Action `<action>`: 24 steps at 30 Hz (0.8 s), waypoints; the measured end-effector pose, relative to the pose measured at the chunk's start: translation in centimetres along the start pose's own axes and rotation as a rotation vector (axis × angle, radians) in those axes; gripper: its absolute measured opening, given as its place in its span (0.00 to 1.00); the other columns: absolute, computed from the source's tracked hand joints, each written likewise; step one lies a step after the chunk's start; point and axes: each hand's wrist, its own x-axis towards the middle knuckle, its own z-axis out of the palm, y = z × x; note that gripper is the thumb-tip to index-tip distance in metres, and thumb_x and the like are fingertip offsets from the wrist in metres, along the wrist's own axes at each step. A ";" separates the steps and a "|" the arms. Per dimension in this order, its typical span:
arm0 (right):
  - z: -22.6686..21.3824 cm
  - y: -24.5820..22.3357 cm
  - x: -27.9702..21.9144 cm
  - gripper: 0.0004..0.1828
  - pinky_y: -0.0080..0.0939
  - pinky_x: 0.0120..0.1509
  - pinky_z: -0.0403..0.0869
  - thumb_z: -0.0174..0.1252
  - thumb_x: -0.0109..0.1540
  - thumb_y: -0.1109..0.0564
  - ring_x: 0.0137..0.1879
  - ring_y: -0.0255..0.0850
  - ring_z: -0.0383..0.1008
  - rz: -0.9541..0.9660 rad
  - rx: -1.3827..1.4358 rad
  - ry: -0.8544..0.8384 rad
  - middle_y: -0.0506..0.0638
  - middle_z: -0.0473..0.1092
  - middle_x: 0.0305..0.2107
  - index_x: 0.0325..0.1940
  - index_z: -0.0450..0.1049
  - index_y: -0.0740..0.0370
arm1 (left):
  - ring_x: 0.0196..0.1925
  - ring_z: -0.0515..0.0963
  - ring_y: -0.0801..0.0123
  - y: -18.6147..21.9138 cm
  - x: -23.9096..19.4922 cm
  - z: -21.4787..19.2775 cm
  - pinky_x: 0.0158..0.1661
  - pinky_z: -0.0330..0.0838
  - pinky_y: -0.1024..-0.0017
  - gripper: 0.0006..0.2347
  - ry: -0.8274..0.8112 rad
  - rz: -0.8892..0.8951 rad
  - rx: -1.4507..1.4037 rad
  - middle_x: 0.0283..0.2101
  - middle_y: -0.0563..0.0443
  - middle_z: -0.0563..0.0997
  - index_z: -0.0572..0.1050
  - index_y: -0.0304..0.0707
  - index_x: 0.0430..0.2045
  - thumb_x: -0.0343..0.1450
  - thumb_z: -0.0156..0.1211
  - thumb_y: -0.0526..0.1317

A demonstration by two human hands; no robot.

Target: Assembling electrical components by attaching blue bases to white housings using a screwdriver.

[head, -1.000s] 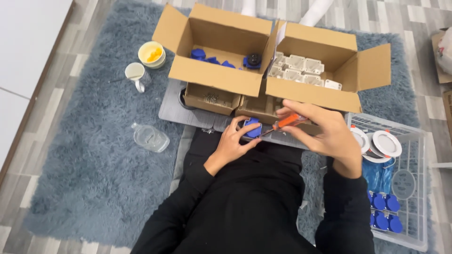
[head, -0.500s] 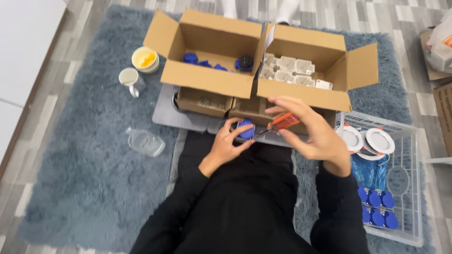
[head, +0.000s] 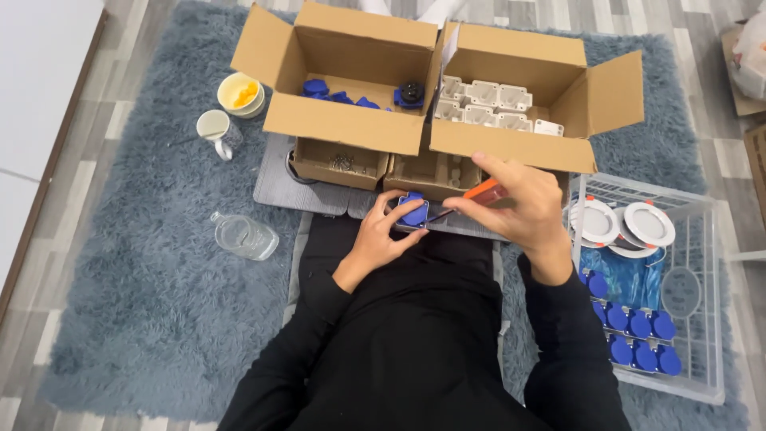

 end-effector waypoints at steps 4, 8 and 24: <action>-1.6 -0.8 1.3 0.32 0.47 0.39 0.77 0.82 0.59 0.49 0.32 0.45 0.75 0.070 0.046 -0.087 0.50 0.80 0.36 0.64 0.83 0.64 | 0.38 0.84 0.54 0.1 -0.2 -0.1 0.47 0.81 0.56 0.25 -0.007 -0.006 0.008 0.63 0.47 0.76 0.79 0.67 0.63 0.69 0.76 0.57; -3.6 -1.7 3.4 0.38 0.61 0.66 0.78 0.62 0.66 0.70 0.66 0.63 0.79 0.232 0.542 -0.437 0.70 0.72 0.65 0.80 0.59 0.72 | 0.41 0.85 0.48 -0.2 -0.2 -0.3 0.49 0.81 0.52 0.27 -0.007 0.005 0.018 0.63 0.44 0.76 0.78 0.65 0.65 0.69 0.77 0.54; -0.4 -2.1 0.4 0.36 0.41 0.41 0.72 0.86 0.64 0.63 0.39 0.46 0.76 0.187 -0.025 -0.217 0.57 0.81 0.41 0.70 0.74 0.71 | 0.43 0.77 0.61 1.7 0.3 -1.6 0.44 0.78 0.69 0.25 -0.096 -0.034 -0.024 0.61 0.42 0.72 0.77 0.46 0.63 0.70 0.79 0.43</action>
